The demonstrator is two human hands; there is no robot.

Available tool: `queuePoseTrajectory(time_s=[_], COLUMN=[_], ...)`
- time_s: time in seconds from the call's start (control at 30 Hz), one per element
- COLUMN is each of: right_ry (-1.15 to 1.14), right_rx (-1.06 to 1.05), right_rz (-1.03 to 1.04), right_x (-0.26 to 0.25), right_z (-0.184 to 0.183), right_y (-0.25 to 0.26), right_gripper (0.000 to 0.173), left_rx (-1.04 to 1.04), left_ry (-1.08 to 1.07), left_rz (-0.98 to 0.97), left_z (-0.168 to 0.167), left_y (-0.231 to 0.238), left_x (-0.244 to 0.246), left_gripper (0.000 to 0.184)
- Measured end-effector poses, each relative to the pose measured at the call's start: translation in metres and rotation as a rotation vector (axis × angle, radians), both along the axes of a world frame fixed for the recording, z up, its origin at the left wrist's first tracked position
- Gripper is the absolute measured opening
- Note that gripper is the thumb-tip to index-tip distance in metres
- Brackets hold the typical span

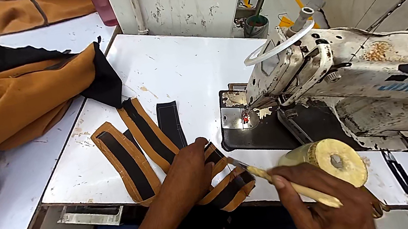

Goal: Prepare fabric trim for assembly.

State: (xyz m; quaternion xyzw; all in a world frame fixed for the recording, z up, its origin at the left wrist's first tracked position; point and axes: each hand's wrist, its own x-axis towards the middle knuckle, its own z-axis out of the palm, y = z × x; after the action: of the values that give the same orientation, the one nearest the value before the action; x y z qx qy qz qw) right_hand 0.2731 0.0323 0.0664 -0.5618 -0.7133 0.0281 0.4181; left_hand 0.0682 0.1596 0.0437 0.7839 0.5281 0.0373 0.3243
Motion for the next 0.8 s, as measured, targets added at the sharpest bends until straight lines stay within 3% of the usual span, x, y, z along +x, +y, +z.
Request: queuePoseTrajectory(time_s=[0.17, 0.33, 0.57, 0.8], right_ry=[-0.066, -0.193, -0.076, -0.224], right_rx=[-0.028, -0.058, 0.009, -0.07], right_rz=[0.031, -0.049, 0.032, -0.045], right_x=[-0.009, -0.007, -0.022, -0.006], right_z=[-0.025, 0.006, -0.017, 0.009], right_y=[0.029, 0.026, 0.062, 0.036], right_gripper=[0.028, 0.033, 0.022, 0.034], left_rx=[-0.018, -0.016, 0.029, 0.005], left_ry=[-0.072, -0.085, -0.109, -0.125], left_rz=[0.05, 0.044, 0.044, 0.056], left_z=[-0.01, -0.009, -0.012, -0.014], left_y=[0.007, 0.008, 0.013, 0.014], left_x=[-0.009, -0.01, -0.012, -0.014], left_gripper=[0.054, 0.055, 0.06, 0.061])
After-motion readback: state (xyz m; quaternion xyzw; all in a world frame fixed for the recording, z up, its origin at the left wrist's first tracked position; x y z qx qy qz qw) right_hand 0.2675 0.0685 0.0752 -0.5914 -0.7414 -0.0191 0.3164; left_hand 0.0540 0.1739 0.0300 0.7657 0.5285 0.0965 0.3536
